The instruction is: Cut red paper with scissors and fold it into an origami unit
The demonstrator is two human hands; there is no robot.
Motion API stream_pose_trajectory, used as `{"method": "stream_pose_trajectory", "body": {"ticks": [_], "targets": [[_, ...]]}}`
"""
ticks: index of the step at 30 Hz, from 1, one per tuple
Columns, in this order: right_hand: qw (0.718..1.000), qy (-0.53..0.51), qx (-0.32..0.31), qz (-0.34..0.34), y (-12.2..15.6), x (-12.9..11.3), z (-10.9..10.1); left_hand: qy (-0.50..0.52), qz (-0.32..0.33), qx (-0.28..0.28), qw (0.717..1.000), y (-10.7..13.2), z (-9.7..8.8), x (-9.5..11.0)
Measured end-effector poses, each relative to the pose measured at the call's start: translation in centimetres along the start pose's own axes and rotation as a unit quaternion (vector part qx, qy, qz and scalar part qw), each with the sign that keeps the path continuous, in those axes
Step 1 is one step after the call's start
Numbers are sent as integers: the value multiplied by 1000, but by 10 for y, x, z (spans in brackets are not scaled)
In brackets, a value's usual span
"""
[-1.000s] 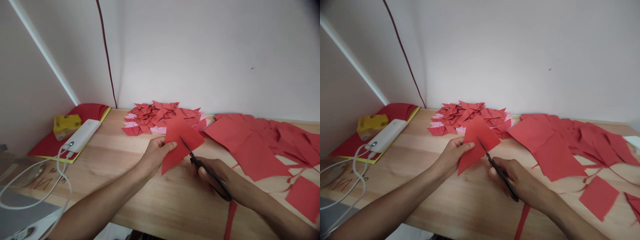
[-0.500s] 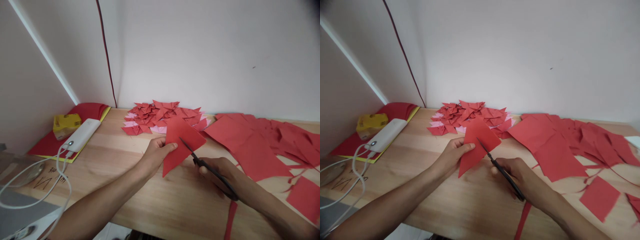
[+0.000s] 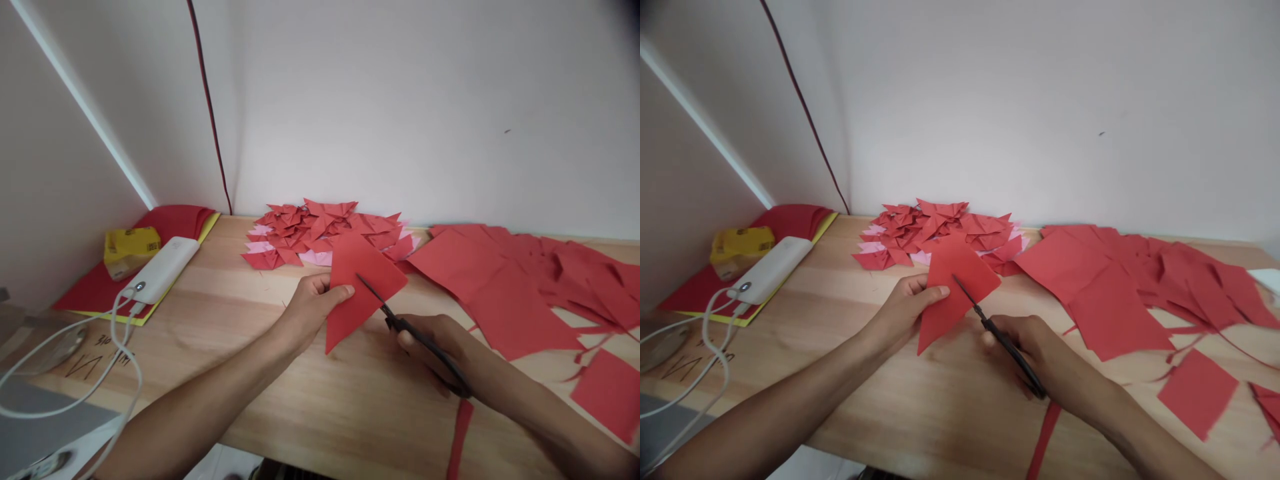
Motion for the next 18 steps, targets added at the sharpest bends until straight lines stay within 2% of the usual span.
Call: {"method": "stream_pose_trajectory", "body": {"ticks": [6,11,18], "targets": [[997,49,-25,-62,6,-13,2,-17,-6,-17,1000,1,3,-1],[995,29,-30,-87,6,-20,2,-39,-8,-40,998,2,6,-6],[997,13,-17,-74,5,-22,3,-33,-2,-42,999,1,6,-4]]}}
Point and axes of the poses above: each hand's wrist, its own y-axis away from the middle knuckle, its own z-axis out of the palm, x = y × z, the point moved 7 cm from there along -y, towards the middle knuckle, and after that the axes turned 4 degrees about -y, right-handed, at the moved point
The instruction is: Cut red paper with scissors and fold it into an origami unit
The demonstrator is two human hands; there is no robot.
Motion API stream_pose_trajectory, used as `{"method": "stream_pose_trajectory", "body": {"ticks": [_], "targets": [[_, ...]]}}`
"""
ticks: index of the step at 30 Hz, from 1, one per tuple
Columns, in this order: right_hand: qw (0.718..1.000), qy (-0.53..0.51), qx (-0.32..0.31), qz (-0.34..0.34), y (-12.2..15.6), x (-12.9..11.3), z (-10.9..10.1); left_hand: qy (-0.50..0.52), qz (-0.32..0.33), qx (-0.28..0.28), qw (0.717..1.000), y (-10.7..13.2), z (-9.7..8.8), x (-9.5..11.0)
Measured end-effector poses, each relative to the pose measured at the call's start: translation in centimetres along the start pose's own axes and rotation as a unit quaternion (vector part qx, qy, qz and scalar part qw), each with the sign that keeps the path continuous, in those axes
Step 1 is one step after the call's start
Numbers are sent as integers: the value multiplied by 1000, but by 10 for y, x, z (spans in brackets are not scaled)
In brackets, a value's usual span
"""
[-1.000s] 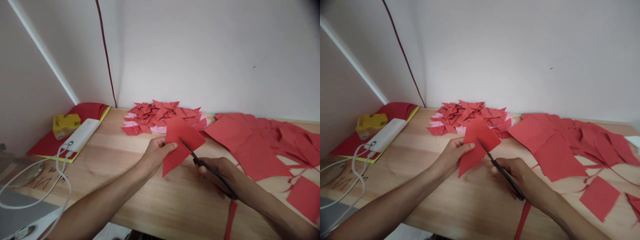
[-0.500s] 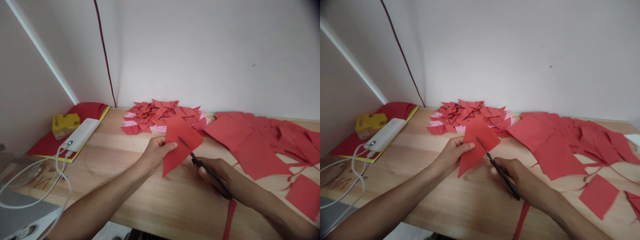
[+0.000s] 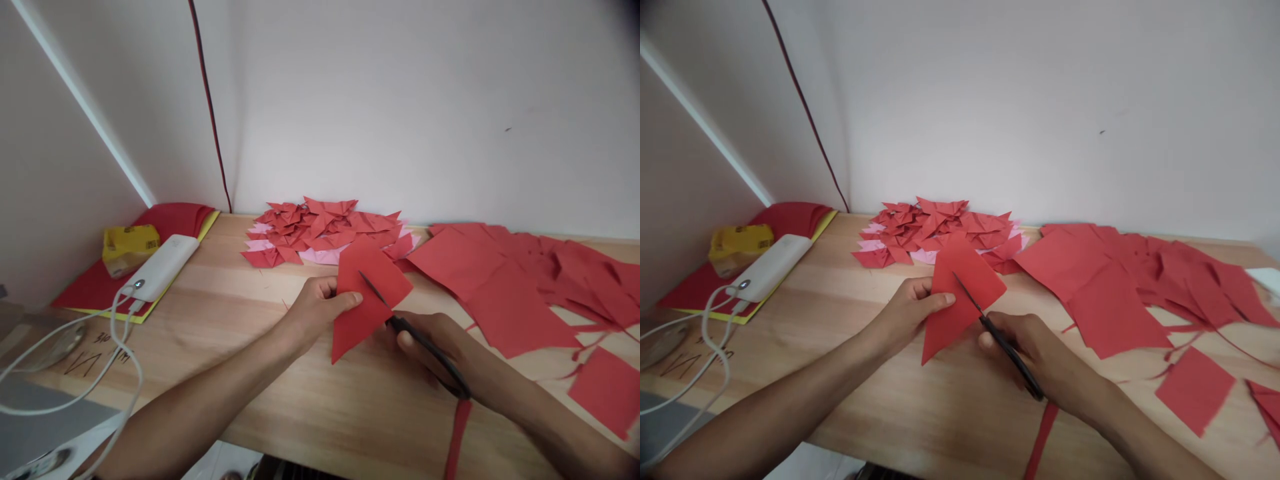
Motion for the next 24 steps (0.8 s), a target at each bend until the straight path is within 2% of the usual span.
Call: {"method": "stream_pose_trajectory", "body": {"ticks": [6,15,20,24], "targets": [[1000,3,24,20,1,4,-2,-1,-1,8,1000,0,0,1],[996,-35,41,72,-2,25,-3,19,-16,-5,1000,3,3,2],[997,-39,28,63,-2,17,-1,68,-5,13,998,1,2,4],[1000,12,-4,13,0,2,1,65,3,-5,998,-1,2,2]]}}
Point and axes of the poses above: each hand's wrist, its own y-axis away from the middle knuckle, its own z-axis out of the palm, x = y × z, the point moved 7 cm from there along -y, towards the middle knuckle, and after that the axes turned 4 degrees about -y, right-handed, at the moved point
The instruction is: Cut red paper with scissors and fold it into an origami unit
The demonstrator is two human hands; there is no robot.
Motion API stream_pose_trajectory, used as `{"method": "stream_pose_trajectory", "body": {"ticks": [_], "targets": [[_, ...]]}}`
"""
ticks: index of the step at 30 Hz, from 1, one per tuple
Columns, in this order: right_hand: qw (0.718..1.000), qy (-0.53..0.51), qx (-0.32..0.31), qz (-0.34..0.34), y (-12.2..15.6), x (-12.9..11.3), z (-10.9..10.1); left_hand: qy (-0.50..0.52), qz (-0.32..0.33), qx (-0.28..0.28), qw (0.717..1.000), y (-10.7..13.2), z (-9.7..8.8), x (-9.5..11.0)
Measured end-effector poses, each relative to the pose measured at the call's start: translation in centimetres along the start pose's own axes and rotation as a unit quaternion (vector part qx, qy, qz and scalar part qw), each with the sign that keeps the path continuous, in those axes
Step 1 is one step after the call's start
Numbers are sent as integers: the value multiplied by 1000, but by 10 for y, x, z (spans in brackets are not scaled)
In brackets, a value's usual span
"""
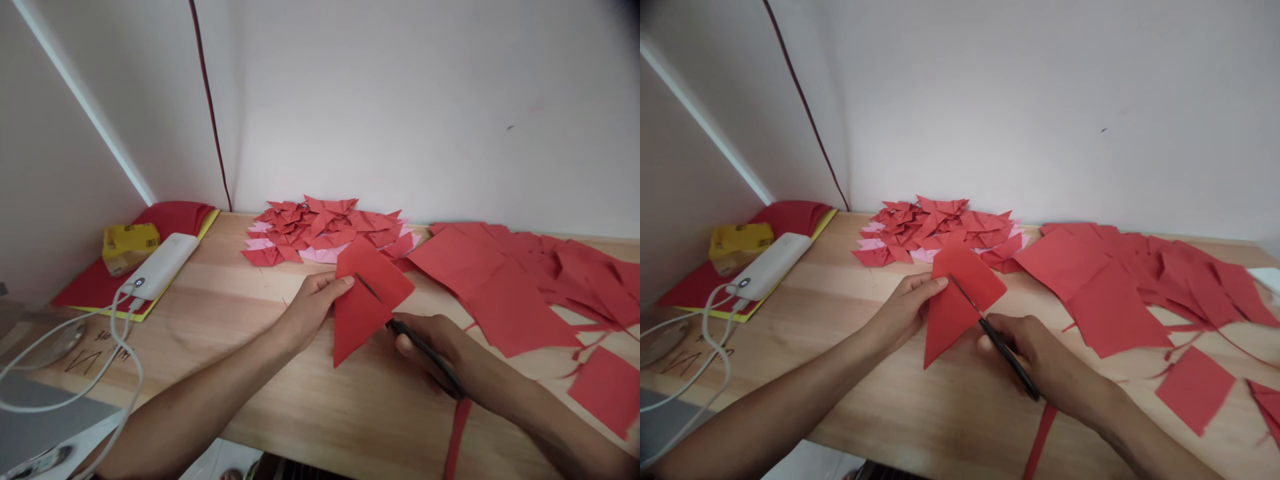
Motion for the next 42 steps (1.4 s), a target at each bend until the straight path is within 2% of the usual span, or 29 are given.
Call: {"method": "stream_pose_trajectory", "body": {"ticks": [3,8,13,17,20,25,31,34,38,42], "targets": [[999,35,7,-21,2,-6,-2,-13,-1,-7,1000,1,0,0],[999,41,13,8,5,0,-3,-45,-14,-40,998,5,7,-1],[999,35,27,-10,4,-3,-2,-43,-17,-43,998,6,9,-2],[997,53,53,13,4,7,-2,-42,-15,-39,998,5,8,-2],[998,34,51,27,4,14,0,-43,-12,-41,998,5,8,-2],[998,-2,49,27,3,9,0,-36,-11,-38,999,5,7,-2],[996,-39,51,70,2,19,2,-30,-10,-41,999,3,6,-4],[997,-26,47,59,2,18,1,-28,-9,-44,999,2,6,-4],[1000,-4,23,17,3,3,3,-22,-10,-51,998,3,7,-3],[999,35,38,-8,3,-6,0,-27,-26,-64,997,6,9,-6]]}}
Point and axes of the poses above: each hand's wrist, its own y-axis away from the middle knuckle, its own z-axis out of the palm, x = y × z, the point moved 7 cm from there along -y, towards the middle knuckle, and after that the axes turned 4 degrees about -y, right-handed, at the moved point
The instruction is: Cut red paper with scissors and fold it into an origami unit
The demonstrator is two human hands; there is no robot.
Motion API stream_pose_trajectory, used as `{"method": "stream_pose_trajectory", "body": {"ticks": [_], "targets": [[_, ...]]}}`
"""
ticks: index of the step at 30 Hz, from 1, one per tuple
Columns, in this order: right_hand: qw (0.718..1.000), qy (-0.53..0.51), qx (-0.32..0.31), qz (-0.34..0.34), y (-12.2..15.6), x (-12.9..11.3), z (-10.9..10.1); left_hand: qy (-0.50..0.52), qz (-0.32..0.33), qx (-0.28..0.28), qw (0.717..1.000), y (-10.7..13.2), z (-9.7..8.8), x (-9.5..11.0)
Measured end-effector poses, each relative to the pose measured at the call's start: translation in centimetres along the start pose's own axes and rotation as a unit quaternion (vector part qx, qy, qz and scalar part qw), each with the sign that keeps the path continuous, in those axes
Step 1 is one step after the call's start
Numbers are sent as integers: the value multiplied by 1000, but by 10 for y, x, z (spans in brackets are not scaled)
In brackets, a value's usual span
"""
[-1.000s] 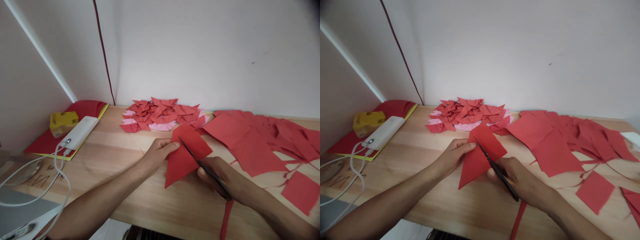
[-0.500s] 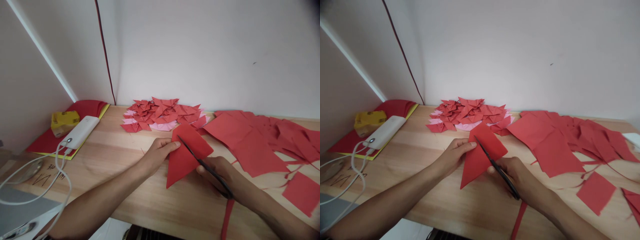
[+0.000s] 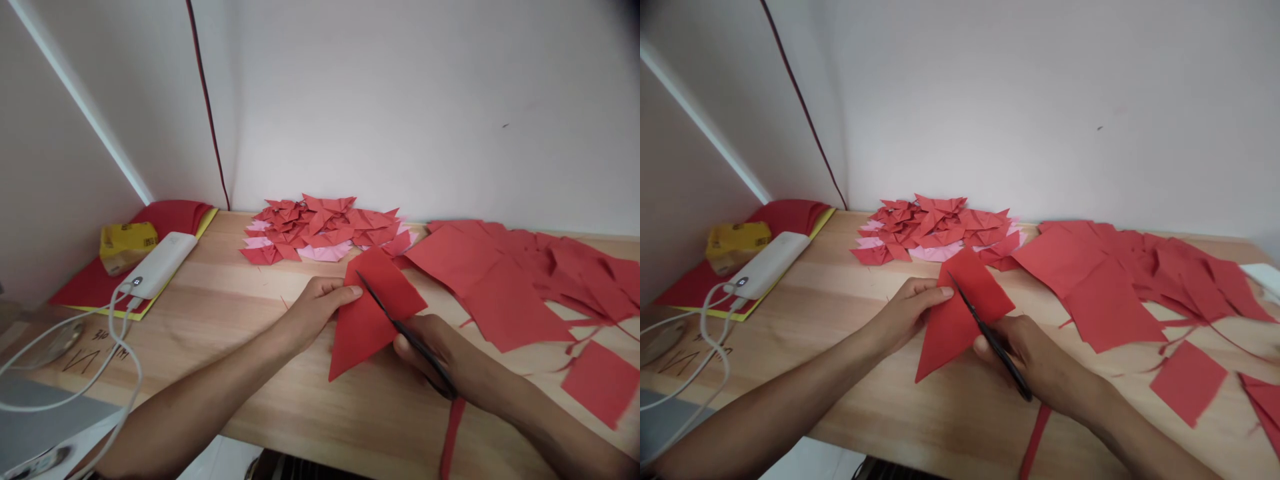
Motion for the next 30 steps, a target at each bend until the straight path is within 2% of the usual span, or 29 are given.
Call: {"method": "stream_pose_trajectory", "body": {"ticks": [8,12,19,25,30], "targets": [[1000,-7,-3,12,-1,3,2,0,-8,-16,1000,0,3,0],[999,0,17,34,0,11,2,-2,-9,-16,1000,0,3,-1],[994,-107,1,36,1,11,8,-2,-1,-18,1000,0,1,-1],[994,-100,8,31,1,12,9,-1,-3,-15,1000,-1,1,-2],[996,-88,-20,17,1,14,11,5,-5,-18,1000,-1,2,-2]]}}
Point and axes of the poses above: each hand's wrist, its own y-axis away from the middle knuckle, its own z-axis out of the palm, x = y × z, the point moved 7 cm from there along -y, towards the middle knuckle, and after that the axes turned 4 degrees about -y, right-handed, at the moved point
